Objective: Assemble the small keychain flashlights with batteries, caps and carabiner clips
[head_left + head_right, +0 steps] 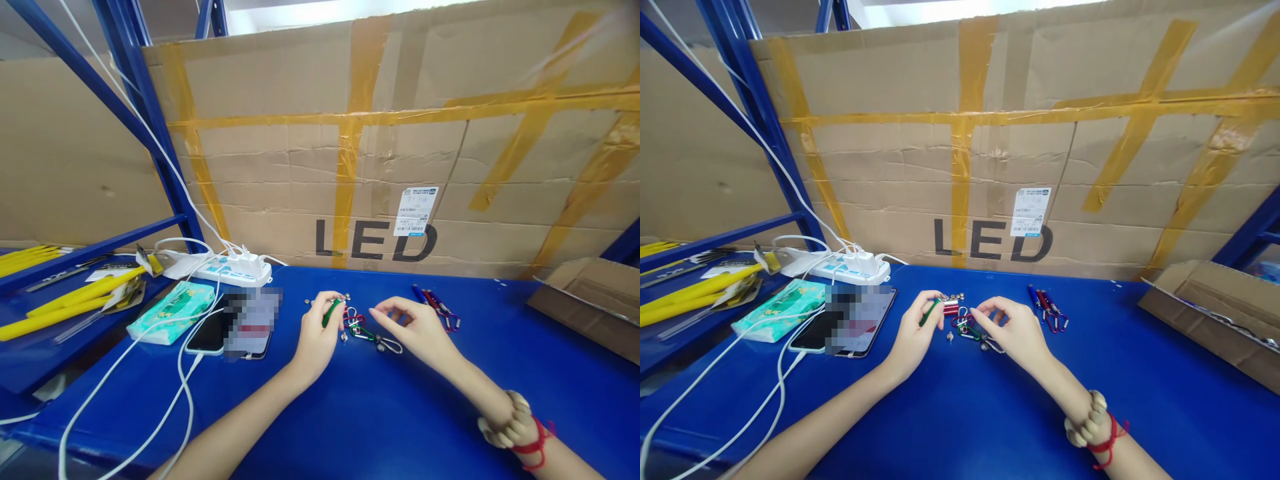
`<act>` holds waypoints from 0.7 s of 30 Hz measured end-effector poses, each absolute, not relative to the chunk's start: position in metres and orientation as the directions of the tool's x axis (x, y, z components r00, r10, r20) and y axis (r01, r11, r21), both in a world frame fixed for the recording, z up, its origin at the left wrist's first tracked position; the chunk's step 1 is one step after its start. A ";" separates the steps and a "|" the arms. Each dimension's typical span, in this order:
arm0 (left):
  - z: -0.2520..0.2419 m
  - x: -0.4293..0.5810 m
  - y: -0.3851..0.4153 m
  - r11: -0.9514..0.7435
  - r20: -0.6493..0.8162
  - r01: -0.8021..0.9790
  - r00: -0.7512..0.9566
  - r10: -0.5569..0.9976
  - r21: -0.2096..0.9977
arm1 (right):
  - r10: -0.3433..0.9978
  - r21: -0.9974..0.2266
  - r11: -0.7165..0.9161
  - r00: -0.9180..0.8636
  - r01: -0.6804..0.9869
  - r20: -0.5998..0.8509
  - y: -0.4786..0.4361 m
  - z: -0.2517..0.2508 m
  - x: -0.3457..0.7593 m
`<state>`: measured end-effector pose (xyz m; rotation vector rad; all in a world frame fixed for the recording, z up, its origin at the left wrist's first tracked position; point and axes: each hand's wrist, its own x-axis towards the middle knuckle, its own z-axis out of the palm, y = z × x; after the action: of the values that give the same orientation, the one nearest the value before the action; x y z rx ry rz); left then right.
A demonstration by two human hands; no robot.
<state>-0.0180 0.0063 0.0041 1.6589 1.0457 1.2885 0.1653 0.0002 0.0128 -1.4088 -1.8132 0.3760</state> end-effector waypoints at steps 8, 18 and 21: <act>0.007 -0.019 0.007 -0.289 0.285 0.049 0.065 0.956 0.956 | 0.887 -0.296 0.458 -0.407 0.838 0.219 0.003 0.015 0.184; 0.004 -0.017 0.005 -0.271 0.267 0.021 0.107 0.958 0.962 | 0.884 -0.222 0.467 -0.444 0.856 0.147 0.003 0.010 0.176; 0.004 -0.017 0.005 -0.308 0.298 0.050 0.146 0.943 0.950 | 0.885 -0.205 0.459 -0.426 0.864 0.186 0.004 0.005 0.172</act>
<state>-0.0169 0.0055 0.0038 1.5505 0.9956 1.2892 0.1724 0.0036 0.0047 -1.5031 -2.4449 0.1134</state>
